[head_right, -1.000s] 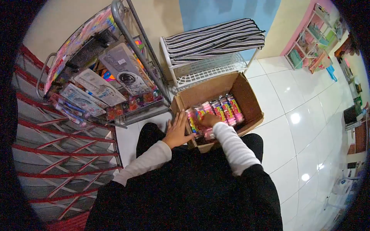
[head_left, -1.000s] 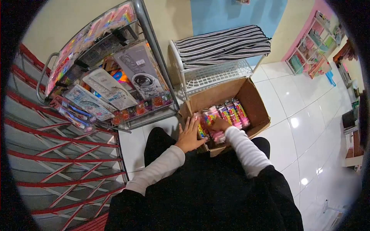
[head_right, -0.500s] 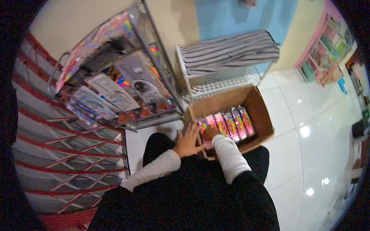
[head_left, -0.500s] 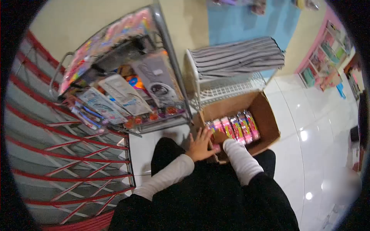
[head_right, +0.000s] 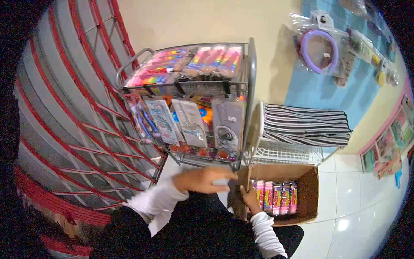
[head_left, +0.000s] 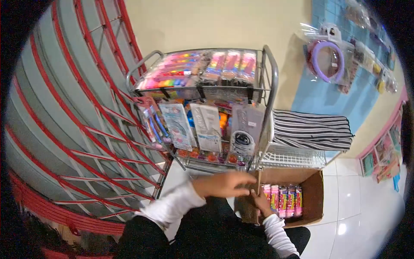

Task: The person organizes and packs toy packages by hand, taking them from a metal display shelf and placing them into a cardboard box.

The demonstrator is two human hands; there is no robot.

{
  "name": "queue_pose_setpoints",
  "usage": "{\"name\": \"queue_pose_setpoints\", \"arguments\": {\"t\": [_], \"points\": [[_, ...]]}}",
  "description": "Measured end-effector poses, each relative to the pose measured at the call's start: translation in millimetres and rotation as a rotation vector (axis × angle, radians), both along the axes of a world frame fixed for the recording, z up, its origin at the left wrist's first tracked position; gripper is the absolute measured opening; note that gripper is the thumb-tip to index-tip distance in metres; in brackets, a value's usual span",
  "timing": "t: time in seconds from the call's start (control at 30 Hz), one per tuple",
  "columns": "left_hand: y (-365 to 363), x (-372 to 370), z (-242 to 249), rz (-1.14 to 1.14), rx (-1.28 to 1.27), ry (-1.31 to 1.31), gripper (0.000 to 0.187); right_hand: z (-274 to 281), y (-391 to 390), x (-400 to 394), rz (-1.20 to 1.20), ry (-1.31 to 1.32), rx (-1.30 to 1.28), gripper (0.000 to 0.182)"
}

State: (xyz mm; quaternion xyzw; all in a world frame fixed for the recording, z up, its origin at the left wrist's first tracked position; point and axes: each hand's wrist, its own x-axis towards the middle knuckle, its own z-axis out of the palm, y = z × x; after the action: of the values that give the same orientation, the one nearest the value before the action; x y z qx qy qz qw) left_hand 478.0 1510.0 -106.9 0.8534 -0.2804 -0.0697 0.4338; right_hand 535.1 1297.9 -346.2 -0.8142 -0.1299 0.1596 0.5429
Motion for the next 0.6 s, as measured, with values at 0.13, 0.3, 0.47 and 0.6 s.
{"name": "queue_pose_setpoints", "arguments": {"t": [0.13, 0.3, 0.47, 0.6], "points": [[62.7, -1.3, 130.2, 0.502, 0.353, -0.717, 0.032, -21.9, 3.4, -0.3, -0.05, -0.142, -0.171, 0.044], [168.9, 55.1, 203.4, 0.765, 0.56, -0.821, 0.039, -14.8, 0.3, 0.9, -0.039, -0.191, -0.201, 0.041], [210.3, 88.1, 210.7, 0.733, 0.605, -0.36, 0.053, -21.3, -0.8, 0.9, -0.056, -0.224, -0.172, 0.039], [223.3, 109.1, 217.1, 0.691, 0.593, -0.095, 0.056, 23.3, 4.0, -8.0, -0.049, -0.059, -0.305, 0.037]]}}
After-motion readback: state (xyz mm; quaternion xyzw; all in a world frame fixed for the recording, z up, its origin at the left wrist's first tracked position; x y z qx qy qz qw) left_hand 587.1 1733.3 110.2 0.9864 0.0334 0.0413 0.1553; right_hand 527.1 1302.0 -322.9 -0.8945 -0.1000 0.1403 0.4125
